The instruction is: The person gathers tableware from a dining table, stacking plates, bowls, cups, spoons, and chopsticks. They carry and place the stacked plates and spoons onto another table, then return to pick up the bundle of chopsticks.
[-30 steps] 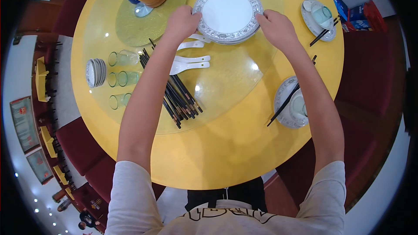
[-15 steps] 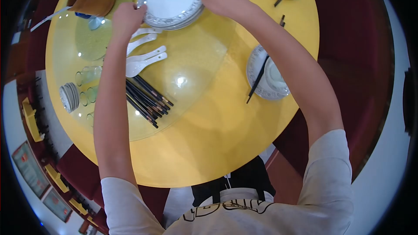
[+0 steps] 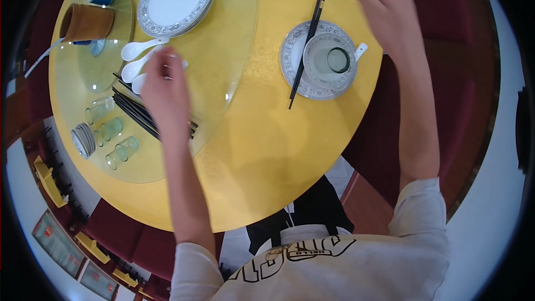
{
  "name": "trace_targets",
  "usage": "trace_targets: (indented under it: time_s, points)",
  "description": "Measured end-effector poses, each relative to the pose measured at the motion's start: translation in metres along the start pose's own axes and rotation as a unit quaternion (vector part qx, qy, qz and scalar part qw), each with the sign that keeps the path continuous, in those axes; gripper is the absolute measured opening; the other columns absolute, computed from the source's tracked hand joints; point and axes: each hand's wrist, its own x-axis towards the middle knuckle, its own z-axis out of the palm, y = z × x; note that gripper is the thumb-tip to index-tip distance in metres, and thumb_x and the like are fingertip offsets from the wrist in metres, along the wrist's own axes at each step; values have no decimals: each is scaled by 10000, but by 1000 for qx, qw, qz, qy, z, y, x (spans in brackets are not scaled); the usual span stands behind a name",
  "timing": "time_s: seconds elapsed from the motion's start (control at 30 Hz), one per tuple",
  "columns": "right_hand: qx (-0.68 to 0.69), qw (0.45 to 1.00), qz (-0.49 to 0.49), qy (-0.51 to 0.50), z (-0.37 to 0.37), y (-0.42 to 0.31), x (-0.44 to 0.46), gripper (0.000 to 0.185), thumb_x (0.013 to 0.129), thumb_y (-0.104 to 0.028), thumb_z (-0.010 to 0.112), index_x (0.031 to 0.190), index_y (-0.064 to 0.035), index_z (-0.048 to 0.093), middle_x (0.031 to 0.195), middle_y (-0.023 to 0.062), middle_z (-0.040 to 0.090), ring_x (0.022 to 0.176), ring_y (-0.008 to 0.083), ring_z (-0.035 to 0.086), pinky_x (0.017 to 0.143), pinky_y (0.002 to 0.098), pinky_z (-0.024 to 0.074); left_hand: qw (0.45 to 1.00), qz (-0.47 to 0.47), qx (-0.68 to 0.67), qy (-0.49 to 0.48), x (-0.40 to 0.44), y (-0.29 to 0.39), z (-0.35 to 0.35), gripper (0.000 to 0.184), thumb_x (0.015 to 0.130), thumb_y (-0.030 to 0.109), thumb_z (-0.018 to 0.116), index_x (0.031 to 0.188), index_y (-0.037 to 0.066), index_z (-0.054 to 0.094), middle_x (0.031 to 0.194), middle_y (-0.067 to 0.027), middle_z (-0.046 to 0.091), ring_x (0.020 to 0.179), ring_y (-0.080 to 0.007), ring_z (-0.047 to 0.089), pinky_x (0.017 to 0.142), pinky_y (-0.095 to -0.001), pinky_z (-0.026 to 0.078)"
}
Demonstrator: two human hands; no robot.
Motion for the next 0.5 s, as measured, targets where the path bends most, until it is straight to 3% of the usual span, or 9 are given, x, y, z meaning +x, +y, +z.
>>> trace_targets:
  time_s: [0.07, 0.17, 0.2, 0.3, 0.33, 0.4, 0.5]
  points:
    - [45, 997, 44, 41, -24, 45, -35, 215, 923, -186, 598, 855, 17, 577, 642, 12, 455, 600, 53, 400, 540, 267, 341, 990, -51, -96, -95, -42, 28, 21, 156, 905, 114, 612, 1020, 17, 652, 769, -65, 633, 656, -112, 582, 614, -264, 479]
    - [85, 985, 144, 48, -24, 67, -87, 168, 913, -114, 617, 824, 10, 546, 650, -17, 454, 620, 33, 385, 549, 239, 339, 977, 1, -180, -117, -79, 54, 62, 121, 859, 44, 638, 975, 11, 641, 747, -80, 617, 617, -143, 583, 575, -270, 484]
    - [125, 971, 198, 45, -20, 69, -101, 167, 915, -113, 622, 827, 12, 553, 653, -20, 463, 620, 34, 393, 548, 237, 343, 973, 9, -182, -139, -85, 64, 71, 145, 870, 19, 633, 1014, 10, 650, 759, -14, 607, 658, -62, 552, 594, -203, 454]
    - [87, 973, 208, 44, -10, 87, -117, 165, 919, -128, 638, 848, 10, 582, 676, -13, 519, 627, 38, 435, 553, 230, 362, 962, 155, -114, -196, -89, 89, 94, 392, 783, 95, 736, 1149, 59, 600, 943, -91, 606, 782, -200, 618, 632, -290, 508]
    - [90, 972, 210, 43, -8, 89, -117, 165, 919, -128, 638, 848, 10, 582, 676, -13, 519, 627, 38, 435, 553, 230, 362, 962, 156, -109, -198, -88, 98, 99, 392, 783, 95, 736, 1149, 59, 600, 943, -91, 606, 782, -200, 618, 632, -290, 508]
    - [117, 972, 194, 58, -5, 92, -113, 159, 915, -128, 640, 863, 15, 595, 678, 3, 560, 623, 52, 475, 563, 239, 388, 943, 266, -3, -200, -85, 115, 108, 534, 734, 178, 789, 1208, 97, 556, 1055, -104, 576, 879, -260, 604, 683, -348, 520]
    - [103, 977, 183, 30, -11, 91, -98, 156, 907, -131, 643, 875, 17, 604, 685, 28, 593, 622, 73, 517, 577, 252, 417, 928, 273, 55, -249, -82, 128, 120, 565, 722, 213, 798, 1214, 112, 541, 1077, -93, 552, 902, -270, 592, 704, -367, 517]
